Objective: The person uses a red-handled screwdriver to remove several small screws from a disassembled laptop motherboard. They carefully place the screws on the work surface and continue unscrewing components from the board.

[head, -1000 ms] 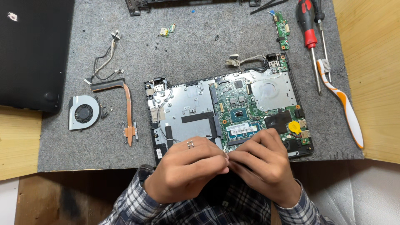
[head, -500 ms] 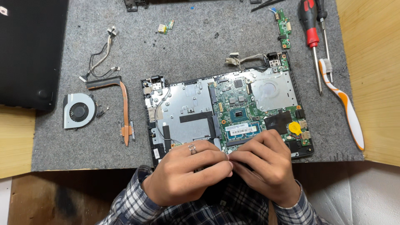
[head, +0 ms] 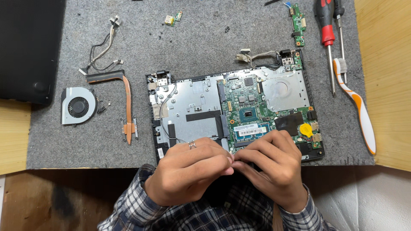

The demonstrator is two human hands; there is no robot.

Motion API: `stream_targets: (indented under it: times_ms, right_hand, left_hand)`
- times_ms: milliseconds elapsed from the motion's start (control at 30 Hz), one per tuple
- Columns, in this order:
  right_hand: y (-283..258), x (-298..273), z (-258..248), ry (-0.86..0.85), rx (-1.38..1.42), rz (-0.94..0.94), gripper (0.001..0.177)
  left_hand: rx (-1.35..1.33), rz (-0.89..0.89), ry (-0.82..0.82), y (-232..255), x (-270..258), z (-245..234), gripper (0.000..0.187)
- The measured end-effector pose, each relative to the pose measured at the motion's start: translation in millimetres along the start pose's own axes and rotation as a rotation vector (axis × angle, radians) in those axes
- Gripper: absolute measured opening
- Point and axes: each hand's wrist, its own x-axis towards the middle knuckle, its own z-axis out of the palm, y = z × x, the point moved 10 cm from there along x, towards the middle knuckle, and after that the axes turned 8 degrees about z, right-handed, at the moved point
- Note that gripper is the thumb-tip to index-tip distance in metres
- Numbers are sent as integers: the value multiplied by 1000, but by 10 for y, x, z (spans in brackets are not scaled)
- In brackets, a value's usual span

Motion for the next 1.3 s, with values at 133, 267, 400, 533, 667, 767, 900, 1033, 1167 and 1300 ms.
stream_targets:
  times_ms: [133, 267, 400, 533, 667, 767, 900, 1033, 1167, 1300]
  right_hand:
    - [2, 6, 7, -23, 7, -2, 13]
    - [17, 2, 11, -22, 4, 9, 14]
    - [36, -5, 10, -35, 20, 20, 13]
    - [44, 1, 12, -39, 18, 28, 13]
    - [98, -3, 3, -52, 74, 84, 13]
    - [133, 12, -11, -67, 144, 144, 13]
    - [229, -7, -64, -15, 229, 246, 15]
    - [302, -66, -103, 46, 290, 280, 20]
    - [352, -125, -178, 159, 348, 295, 23]
    - [327, -195, -268, 293, 406, 307, 24]
  left_hand:
    - [-1, -9, 17, -20, 0, -23, 6]
    - [-30, -13, 7, -24, -14, -15, 6]
    - [-37, -14, 3, -18, 2, -12, 6]
    - [-44, -20, 3, -27, 4, -4, 5]
    - [-45, -65, 65, -63, -14, -41, 7]
    - [-11, -144, 93, -114, -25, -51, 7]
    - [49, -256, 145, -162, -4, -90, 8]
    - [47, -298, 218, -105, 45, -139, 10]
    - [-31, -391, 320, -101, 0, -142, 11]
    - [-68, -410, 419, -29, -57, -148, 11]
